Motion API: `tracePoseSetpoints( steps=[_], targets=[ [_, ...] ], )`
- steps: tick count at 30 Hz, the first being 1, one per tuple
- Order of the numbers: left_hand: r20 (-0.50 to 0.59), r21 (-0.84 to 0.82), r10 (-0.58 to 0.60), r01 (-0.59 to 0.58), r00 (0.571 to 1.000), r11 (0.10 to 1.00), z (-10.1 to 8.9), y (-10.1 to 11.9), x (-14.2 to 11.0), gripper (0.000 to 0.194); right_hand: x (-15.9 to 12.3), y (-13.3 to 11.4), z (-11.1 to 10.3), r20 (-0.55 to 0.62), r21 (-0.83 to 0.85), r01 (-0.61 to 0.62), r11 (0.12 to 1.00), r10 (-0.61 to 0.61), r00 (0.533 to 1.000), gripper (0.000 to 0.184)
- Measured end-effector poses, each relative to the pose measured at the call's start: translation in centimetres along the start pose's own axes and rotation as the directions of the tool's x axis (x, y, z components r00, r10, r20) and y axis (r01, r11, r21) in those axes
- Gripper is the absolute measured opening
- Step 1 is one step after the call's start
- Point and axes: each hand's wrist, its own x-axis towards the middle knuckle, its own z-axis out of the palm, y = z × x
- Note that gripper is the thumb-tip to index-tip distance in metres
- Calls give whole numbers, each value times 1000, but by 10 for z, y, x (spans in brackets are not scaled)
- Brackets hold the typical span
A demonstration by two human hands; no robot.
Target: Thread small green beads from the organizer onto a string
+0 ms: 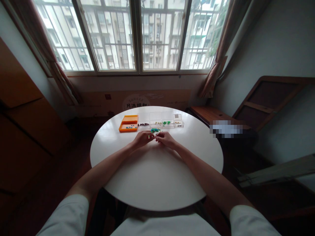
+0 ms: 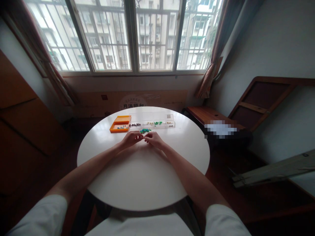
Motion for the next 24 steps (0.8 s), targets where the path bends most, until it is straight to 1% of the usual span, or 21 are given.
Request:
tracePoseSetpoints(
  steps=[5,10,15,24],
  targets=[
    [2,-5,7,-7,1000,1000,0,-1,0,26,0,-1,1,2,7,-1,1000,1,1000,21],
    [-6,-7,13,-14,1000,1000,0,-1,-1,25,1,2,1,9,-2,5,1000,-5,1000,19],
    [-9,-6,15,-15,1000,1000,0,0,0,25,2,6,1,18,-3,20,1000,-20,1000,19],
    [-4,-11,23,-23,1000,1000,0,-1,0,25,1,5,0,21,-1,19,1000,-19,1000,18]
  ],
)
